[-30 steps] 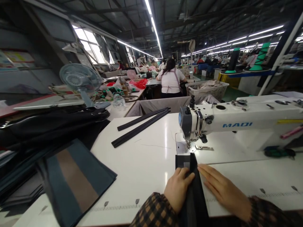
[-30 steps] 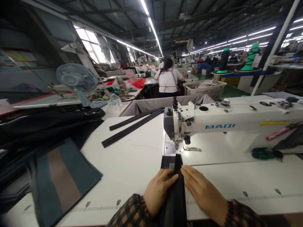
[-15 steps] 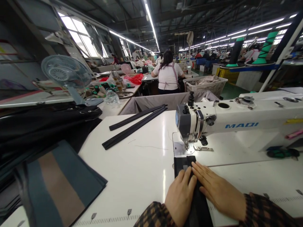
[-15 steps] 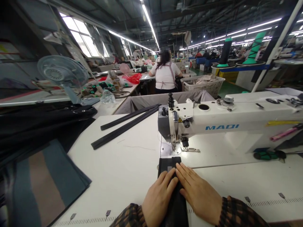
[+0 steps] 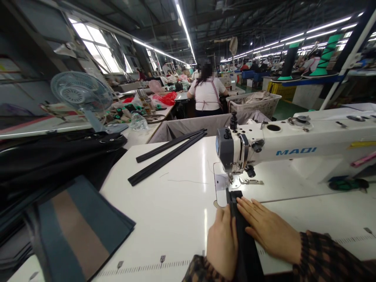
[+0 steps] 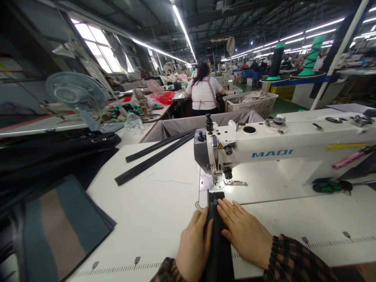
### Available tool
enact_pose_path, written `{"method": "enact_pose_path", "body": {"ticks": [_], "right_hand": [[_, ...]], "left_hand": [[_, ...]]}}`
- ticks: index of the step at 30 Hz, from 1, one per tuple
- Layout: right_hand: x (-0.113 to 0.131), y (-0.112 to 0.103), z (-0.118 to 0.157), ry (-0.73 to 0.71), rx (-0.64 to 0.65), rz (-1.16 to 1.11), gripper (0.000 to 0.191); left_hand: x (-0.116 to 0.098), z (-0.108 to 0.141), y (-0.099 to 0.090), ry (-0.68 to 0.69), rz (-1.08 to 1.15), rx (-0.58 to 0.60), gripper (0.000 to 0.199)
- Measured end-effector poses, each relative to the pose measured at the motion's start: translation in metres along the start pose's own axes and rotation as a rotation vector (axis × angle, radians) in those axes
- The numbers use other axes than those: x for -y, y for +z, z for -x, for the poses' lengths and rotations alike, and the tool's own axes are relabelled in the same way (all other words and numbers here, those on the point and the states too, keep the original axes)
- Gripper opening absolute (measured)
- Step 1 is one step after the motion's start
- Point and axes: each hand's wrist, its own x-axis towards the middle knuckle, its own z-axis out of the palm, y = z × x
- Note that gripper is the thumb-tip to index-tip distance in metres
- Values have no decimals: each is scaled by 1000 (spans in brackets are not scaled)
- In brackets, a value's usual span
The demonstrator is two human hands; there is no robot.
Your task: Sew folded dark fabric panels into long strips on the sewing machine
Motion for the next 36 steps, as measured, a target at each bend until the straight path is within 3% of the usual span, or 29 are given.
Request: {"method": "enact_pose_path", "body": {"ticks": [4, 11, 28, 36], "right_hand": [[1, -1, 0, 5, -21, -17, 54], [1, -1, -1, 40, 12, -79, 53], [0, -4, -4, 14, 43, -108, 60], [-17, -3, -19, 18, 32, -114, 59]], "left_hand": [[-18, -12, 10, -30, -259, 142, 54], [-17, -25, 5, 37, -289, 243, 59], [-28, -29, 4, -17, -307, 262, 55], [-27, -52, 0, -34, -265, 270, 54]]}}
